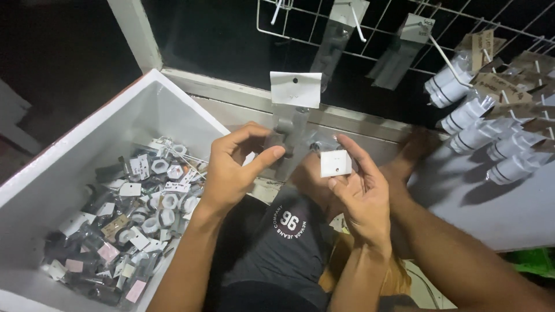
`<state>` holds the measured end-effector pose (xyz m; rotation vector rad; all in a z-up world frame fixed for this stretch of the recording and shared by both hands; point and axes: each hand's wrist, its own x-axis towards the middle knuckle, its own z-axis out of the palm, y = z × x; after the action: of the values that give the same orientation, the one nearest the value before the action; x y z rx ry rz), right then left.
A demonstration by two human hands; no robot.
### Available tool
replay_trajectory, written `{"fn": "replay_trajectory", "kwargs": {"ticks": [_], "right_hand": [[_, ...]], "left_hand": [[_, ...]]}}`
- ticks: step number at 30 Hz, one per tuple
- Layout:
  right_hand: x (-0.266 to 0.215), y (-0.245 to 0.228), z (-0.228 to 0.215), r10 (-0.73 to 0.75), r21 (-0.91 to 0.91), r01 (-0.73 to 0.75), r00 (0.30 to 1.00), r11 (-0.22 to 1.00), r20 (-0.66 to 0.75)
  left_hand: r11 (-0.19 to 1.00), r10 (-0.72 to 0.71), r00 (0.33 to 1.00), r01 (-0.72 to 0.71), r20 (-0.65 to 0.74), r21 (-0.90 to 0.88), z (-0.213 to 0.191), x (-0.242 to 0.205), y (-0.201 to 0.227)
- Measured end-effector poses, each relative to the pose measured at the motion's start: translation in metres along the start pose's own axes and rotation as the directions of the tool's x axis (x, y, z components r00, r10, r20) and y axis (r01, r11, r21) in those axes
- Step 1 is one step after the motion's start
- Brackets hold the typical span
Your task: Hanging small packaged hardware items from a bin onto a wire display rack.
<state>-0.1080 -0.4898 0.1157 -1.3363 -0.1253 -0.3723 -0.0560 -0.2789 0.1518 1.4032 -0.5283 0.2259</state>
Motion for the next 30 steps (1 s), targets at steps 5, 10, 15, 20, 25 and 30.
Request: {"fn": "replay_trajectory", "kwargs": {"ticks": [5, 10, 15, 20, 25, 30], "right_hand": [[0.006, 0.003, 0.004, -0.09, -0.07, 0.079, 0.983, 0.994, -0.162], [0.009, 0.034, -0.021, -0.118, -0.076, 0.1, 0.946, 0.992, -0.303], [0.023, -0.005, 0.008, -0.347, -0.297, 0.278, 0.913, 0.914, -0.216], [0.058, -0.027, 0.011, -0.457, -0.413, 0.367, 0.878, 0.833, -0.143], [0.088, -0.05, 0.024, -0.532, -0.416, 0.438, 0.835, 0.797, -0.141], [0.107, -0.06, 0.035, -0.527, -0.402, 0.448, 0.843, 0.799, -0.108]], "left_hand": [[0.999, -0.019, 0.999, 0.018, -0.029, -0.03, 0.004, -0.008, -0.001], [0.998, -0.028, 0.998, 0.025, -0.051, -0.049, 0.005, -0.011, 0.004], [0.998, 0.015, 0.995, -0.021, -0.095, -0.065, 0.009, -0.012, 0.004], [0.997, 0.012, 0.995, -0.02, -0.097, -0.078, 0.01, -0.013, 0.005], [0.998, 0.023, 0.995, -0.029, -0.101, -0.054, 0.01, -0.015, 0.005], [0.998, 0.002, 0.994, -0.009, -0.109, -0.061, 0.009, -0.015, 0.003]]}}
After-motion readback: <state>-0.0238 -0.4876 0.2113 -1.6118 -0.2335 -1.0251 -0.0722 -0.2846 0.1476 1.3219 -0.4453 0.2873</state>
